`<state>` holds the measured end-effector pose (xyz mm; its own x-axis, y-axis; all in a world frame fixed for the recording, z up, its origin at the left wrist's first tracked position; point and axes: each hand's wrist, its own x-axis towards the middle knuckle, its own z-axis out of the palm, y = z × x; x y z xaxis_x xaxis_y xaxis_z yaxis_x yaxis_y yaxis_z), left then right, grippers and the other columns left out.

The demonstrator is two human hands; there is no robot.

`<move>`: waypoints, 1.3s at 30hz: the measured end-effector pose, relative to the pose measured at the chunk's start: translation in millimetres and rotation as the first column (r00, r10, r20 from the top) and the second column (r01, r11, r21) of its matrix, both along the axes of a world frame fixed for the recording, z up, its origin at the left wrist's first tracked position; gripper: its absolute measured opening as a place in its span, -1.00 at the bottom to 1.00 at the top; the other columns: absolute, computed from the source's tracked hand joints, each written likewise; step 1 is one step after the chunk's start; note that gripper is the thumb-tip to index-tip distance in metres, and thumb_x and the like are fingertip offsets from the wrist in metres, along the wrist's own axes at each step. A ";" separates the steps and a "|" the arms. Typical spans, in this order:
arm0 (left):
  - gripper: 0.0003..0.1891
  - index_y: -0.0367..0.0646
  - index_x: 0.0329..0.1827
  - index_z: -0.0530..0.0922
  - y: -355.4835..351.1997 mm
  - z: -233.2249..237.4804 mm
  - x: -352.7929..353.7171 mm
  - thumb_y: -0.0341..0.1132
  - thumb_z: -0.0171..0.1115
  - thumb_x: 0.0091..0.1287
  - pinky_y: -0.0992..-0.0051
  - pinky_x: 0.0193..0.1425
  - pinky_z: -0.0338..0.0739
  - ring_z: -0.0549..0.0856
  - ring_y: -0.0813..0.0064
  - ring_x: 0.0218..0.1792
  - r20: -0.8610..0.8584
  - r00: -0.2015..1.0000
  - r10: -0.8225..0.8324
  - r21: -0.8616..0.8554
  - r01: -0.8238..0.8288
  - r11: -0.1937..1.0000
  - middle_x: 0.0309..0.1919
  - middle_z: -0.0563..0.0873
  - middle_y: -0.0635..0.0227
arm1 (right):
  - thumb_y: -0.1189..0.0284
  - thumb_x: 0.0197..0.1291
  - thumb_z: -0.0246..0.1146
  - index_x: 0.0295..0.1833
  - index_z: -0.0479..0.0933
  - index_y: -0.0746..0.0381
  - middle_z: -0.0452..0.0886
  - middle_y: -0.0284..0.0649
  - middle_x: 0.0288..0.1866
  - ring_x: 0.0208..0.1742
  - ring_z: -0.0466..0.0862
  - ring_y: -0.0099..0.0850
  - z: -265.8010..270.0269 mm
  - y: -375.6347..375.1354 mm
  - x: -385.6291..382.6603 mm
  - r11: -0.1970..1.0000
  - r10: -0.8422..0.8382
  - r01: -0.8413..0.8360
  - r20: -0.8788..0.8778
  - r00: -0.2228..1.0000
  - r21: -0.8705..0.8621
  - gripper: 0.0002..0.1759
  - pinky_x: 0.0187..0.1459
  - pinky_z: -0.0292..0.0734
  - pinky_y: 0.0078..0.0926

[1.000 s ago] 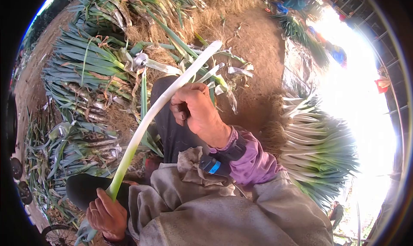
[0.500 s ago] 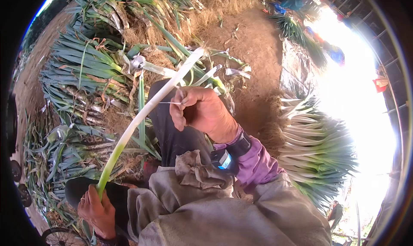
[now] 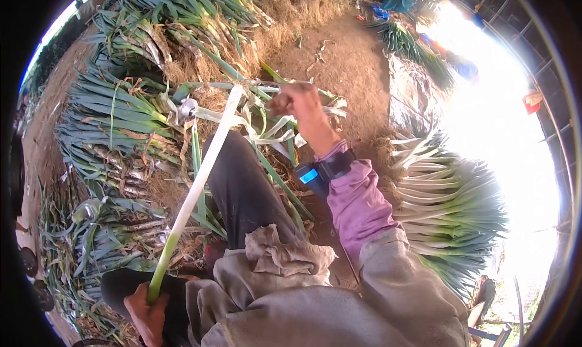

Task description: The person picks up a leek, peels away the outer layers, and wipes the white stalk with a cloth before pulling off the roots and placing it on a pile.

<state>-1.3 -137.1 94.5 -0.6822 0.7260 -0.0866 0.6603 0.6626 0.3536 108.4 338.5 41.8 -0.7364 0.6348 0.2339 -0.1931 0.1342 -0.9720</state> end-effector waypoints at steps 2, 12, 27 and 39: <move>-0.76 -0.30 -0.14 0.62 2.0 1.4 -0.2 -0.42 0.35 0.12 0.48 -0.26 0.52 0.66 0.44 -0.38 0.089 0.995 0.041 0.020 -0.043 0.999 -0.32 0.74 0.21 | 0.63 0.17 0.07 -0.44 0.46 0.39 0.56 -0.23 -0.52 -0.41 0.73 -0.42 -7.5 -6.9 -9.1 0.993 -0.044 0.041 0.025 0.999 0.108 -0.85 -0.48 0.60 -0.56; -0.75 -0.33 -0.16 0.62 -14.0 -10.4 -4.5 -0.39 0.37 0.14 0.37 -0.12 0.54 0.63 0.39 -0.26 0.302 0.950 0.081 0.165 -0.136 0.977 -0.24 0.72 0.15 | 0.39 0.21 0.18 -0.41 0.51 0.34 0.49 -0.27 -0.67 -0.66 0.49 -0.51 19.2 -48.5 -5.4 0.965 -0.203 0.152 0.238 0.950 0.215 -0.76 -0.62 0.36 -0.43; -0.76 -0.27 -0.15 0.52 12.2 -24.3 3.8 -0.36 0.22 0.15 0.31 -0.47 0.36 0.53 0.26 -0.56 -0.689 0.718 -0.093 -0.063 0.069 0.996 -0.54 0.52 0.28 | 0.25 -0.17 0.49 0.21 0.41 0.21 0.55 -0.02 0.04 0.05 0.56 -0.04 39.2 -128.3 66.8 0.446 -0.487 -0.214 0.436 0.757 0.869 -0.24 0.09 0.47 -0.13; -0.32 -0.36 0.20 0.40 -36.1 -60.5 8.1 -0.31 0.30 -0.07 0.14 -0.03 0.47 0.58 0.08 -0.18 -0.670 0.650 0.358 0.196 -0.310 0.930 -0.25 0.56 0.12 | 0.67 -0.08 0.22 -0.10 0.49 0.26 0.51 -0.04 -0.32 -0.40 0.55 -0.07 22.1 -91.3 60.9 0.184 -0.414 -0.136 0.202 0.887 0.974 -0.67 -0.40 0.44 -0.17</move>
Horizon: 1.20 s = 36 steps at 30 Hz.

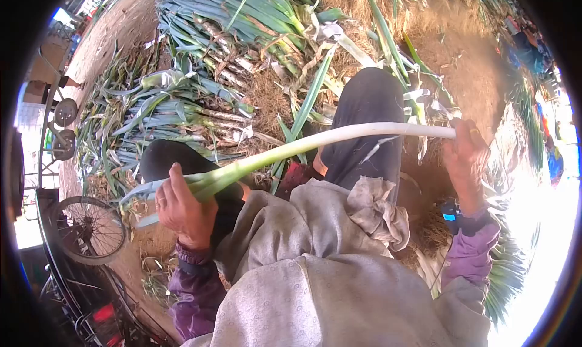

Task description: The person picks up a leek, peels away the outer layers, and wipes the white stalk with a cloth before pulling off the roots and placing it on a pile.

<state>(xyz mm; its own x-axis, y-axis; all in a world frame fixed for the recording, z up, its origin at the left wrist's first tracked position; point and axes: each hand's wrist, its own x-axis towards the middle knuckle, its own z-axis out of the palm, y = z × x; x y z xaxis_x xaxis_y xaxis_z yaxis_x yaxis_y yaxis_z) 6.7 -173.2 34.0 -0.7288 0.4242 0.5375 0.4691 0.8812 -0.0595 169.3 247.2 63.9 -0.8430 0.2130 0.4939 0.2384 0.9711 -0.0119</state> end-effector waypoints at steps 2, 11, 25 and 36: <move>-0.32 -0.30 0.19 0.41 -14.5 -3.2 -0.9 -0.33 0.32 -0.11 0.14 0.02 0.44 0.56 0.07 -0.13 0.138 0.986 0.091 -0.050 -0.085 0.995 -0.20 0.55 0.12 | 0.68 -0.06 0.20 -0.12 0.48 0.25 0.50 -0.05 -0.33 -0.41 0.54 -0.07 -0.2 1.2 0.8 1.000 -0.014 0.014 0.020 1.000 0.010 -0.69 -0.42 0.43 -0.19; -0.69 -0.30 -0.09 0.51 86.2 9.1 49.8 -0.40 0.17 0.07 0.33 -0.43 0.51 0.63 0.34 -0.40 0.283 0.467 -0.838 0.271 0.799 0.537 -0.11 0.55 0.04 | 0.66 -0.01 0.23 -0.23 0.48 0.23 0.52 -0.08 -0.38 -0.45 0.55 -0.07 -0.9 2.9 -13.7 0.998 -0.023 0.023 0.001 1.000 0.062 -0.81 -0.43 0.43 -0.17; -0.67 -0.23 -0.13 0.60 69.0 29.5 40.7 -0.45 0.20 -0.03 0.45 -0.43 0.50 0.59 0.42 -0.43 -0.027 0.803 -0.595 0.382 0.559 0.736 -0.29 0.59 0.28 | 0.55 0.10 0.27 -0.16 0.44 0.23 0.48 -0.05 -0.33 -0.32 0.57 -0.04 9.3 20.7 -8.7 0.998 -0.023 0.017 0.102 0.995 0.063 -0.81 -0.33 0.45 -0.20; -0.40 -0.40 0.04 0.46 72.8 16.4 3.5 -0.04 0.21 0.10 0.07 -0.01 0.36 0.48 -0.13 -0.10 0.354 0.829 -0.433 0.309 0.333 0.891 -0.16 0.51 -0.11 | 0.48 -0.04 0.17 -0.30 0.47 0.20 0.36 -0.28 -0.49 -0.55 0.45 -0.42 61.6 -16.6 4.9 0.833 -0.143 0.028 0.167 0.975 0.553 -0.87 -0.57 0.29 -0.40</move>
<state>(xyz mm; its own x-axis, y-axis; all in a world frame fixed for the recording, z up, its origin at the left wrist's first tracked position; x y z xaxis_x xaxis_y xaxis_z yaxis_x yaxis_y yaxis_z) 10.2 -100.4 50.4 -0.7045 0.6187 0.3477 0.7089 0.5903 0.3860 174.2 230.6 125.5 -0.9244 0.0344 0.3798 0.2619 0.7811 0.5669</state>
